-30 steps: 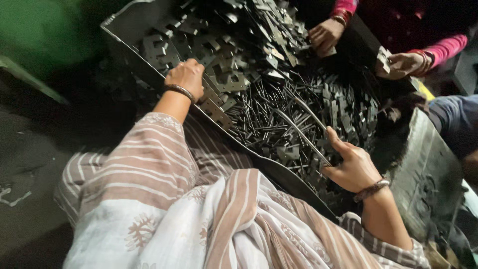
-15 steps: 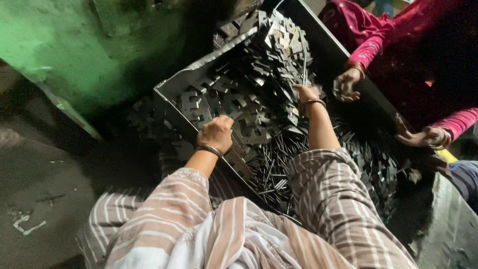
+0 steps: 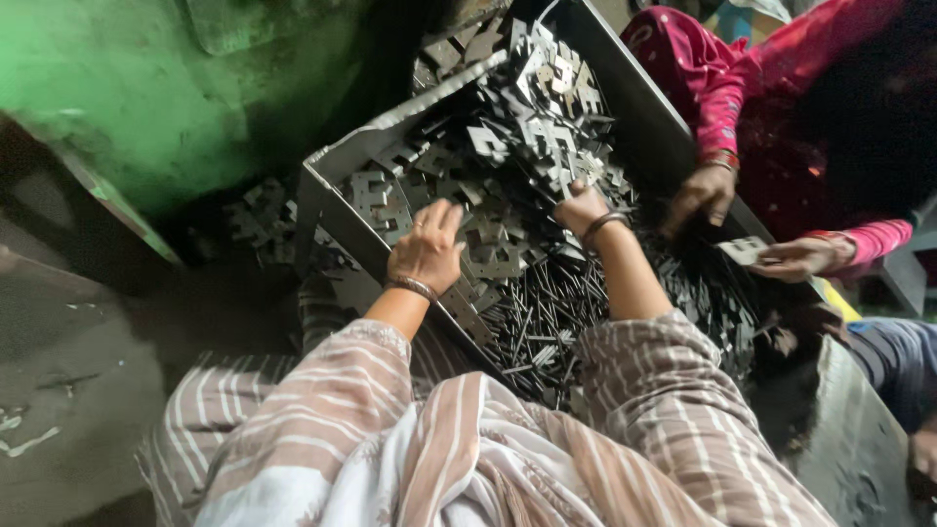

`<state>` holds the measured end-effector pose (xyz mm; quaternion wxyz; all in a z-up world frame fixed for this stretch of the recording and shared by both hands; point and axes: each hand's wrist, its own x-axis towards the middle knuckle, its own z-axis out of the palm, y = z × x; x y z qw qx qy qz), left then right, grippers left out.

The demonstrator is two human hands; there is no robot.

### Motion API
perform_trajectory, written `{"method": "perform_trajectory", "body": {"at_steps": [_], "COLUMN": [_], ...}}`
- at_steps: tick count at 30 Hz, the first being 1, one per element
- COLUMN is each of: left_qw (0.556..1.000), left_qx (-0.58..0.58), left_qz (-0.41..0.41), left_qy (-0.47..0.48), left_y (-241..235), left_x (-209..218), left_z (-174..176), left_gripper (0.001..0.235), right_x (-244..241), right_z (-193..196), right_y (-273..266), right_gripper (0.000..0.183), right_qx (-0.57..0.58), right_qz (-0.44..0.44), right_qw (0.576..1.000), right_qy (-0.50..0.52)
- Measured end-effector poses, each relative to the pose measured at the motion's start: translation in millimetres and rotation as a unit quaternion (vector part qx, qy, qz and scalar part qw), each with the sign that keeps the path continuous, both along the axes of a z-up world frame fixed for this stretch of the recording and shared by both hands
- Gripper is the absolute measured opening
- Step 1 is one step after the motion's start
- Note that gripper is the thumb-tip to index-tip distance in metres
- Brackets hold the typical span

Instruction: The person sorts through a bin of metal hinge components, picking up individual pieces, turning them over, and placing them onto a workspace.

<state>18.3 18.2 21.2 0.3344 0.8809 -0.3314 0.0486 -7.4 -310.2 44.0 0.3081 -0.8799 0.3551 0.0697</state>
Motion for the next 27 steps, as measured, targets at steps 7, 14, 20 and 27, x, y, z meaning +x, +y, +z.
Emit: {"method": "perform_trajectory", "body": {"at_steps": [7,14,20,27], "left_qw": [0.995,0.997,0.997,0.998], "left_qx": [0.006,-0.042,-0.051,-0.03], "left_qz": [0.036,0.005,0.008,0.013], "left_qy": [-0.088,-0.063,-0.062,-0.057], "left_y": [0.6,5.8,8.5,5.7], "left_x": [-0.7,-0.5,-1.2,0.0], "left_z": [-4.8,-4.0,0.0,1.7], "left_gripper": [0.085,0.08,0.076,0.071], "right_x": [-112.3,-197.4,-87.3,24.9], "right_z": [51.8,120.6,77.2,-14.0], "right_y": [154.9,139.1,68.2,-24.2], "right_gripper": [0.095,0.094,0.093,0.077], "right_qx": [-0.069,-0.119,-0.137,-0.049], "right_qz": [0.132,0.226,0.028,-0.121], "right_qw": [0.959,0.963,0.99,0.988], "right_qy": [0.24,0.088,0.021,0.087]}}
